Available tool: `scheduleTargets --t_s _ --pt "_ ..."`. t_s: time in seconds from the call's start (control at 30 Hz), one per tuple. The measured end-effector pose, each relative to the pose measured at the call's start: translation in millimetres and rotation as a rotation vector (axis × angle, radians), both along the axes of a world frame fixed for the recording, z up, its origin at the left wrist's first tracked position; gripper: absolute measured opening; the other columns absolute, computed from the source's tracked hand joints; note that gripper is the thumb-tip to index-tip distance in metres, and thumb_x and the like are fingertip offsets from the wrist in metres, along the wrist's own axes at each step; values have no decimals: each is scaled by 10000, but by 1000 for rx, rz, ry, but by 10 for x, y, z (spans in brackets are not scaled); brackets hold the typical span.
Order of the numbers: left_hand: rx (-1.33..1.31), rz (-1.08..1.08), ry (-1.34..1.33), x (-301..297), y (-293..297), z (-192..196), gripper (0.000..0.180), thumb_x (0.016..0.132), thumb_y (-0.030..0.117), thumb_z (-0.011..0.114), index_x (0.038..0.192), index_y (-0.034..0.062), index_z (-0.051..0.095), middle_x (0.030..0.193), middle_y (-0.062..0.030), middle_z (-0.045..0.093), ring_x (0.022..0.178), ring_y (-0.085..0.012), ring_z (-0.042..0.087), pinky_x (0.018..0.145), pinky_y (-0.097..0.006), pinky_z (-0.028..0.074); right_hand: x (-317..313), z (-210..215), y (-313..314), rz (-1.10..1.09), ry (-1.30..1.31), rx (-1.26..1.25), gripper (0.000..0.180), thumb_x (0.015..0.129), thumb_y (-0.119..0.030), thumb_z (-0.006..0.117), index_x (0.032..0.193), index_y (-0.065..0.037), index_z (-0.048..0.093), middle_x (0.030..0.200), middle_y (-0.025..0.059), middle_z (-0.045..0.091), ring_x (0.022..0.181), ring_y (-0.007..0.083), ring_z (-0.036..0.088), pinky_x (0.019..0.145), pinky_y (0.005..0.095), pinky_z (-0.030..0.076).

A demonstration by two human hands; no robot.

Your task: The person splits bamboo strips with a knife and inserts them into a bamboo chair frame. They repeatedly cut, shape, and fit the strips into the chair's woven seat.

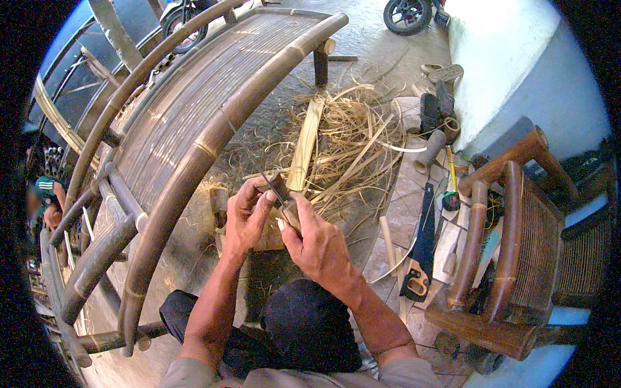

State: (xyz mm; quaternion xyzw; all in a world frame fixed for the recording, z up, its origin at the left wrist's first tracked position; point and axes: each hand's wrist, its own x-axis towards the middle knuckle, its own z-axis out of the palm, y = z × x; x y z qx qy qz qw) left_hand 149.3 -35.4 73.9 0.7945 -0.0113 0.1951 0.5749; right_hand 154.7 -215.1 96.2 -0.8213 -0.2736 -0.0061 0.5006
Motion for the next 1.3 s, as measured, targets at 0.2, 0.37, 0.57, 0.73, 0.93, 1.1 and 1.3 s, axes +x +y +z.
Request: scheduleTargets --t_s 0.2,0.37,0.57,0.73,0.93,1.1,1.3 --pt "-23 -10 21 -48 0 12 303 1005 223 646 1210 -1 644 959 -111 734 876 -152 693 784 -320 553 -55 2 -8 -16 10 -4 496 967 -167 610 1403 17 461 1056 308 670 975 472 682 807 481 555" --pt "-41 -10 46 -87 -11 60 302 1011 218 636 1210 -9 640 972 -104 736 892 -147 692 796 -319 556 -86 -11 9 -32 3 22 484 967 -152 619 1394 21 471 1067 309 665 1003 473 679 834 464 549" --pt "21 -2 12 -104 -3 116 280 1011 202 627 1194 -10 651 971 -102 737 878 -136 684 789 -309 548 -95 -32 -4 -37 -10 42 475 970 -143 616 1387 29 468 1016 289 678 966 463 692 812 452 554" --pt "40 34 53 -124 -5 137 269 1008 187 629 1183 -13 674 966 -97 739 842 -129 672 772 -300 538 -104 -59 -22 -53 19 77 461 973 -135 614 1380 26 470 954 263 685 918 427 717 767 438 557" --pt "4 8 15 -130 -45 140 261 1002 179 645 1176 -12 685 956 -103 748 849 -128 680 779 -302 543 -115 -63 -47 -57 22 74 458 971 -138 620 1373 28 478 934 260 678 882 413 721 747 434 552" --pt "43 64 58 -161 -45 157 254 994 171 659 1158 -20 694 954 -110 754 887 -138 699 801 -303 549 -139 -13 -65 -17 57 64 500 982 -188 609 1404 38 465 1048 303 669 967 455 689 808 470 554" --pt "61 97 58 -174 -30 139 258 989 179 671 1152 -12 728 993 -140 767 916 -158 714 821 -303 549 -218 20 -63 -17 62 74 543 993 -247 606 1424 49 459 1131 319 663 1009 468 677 836 485 562"
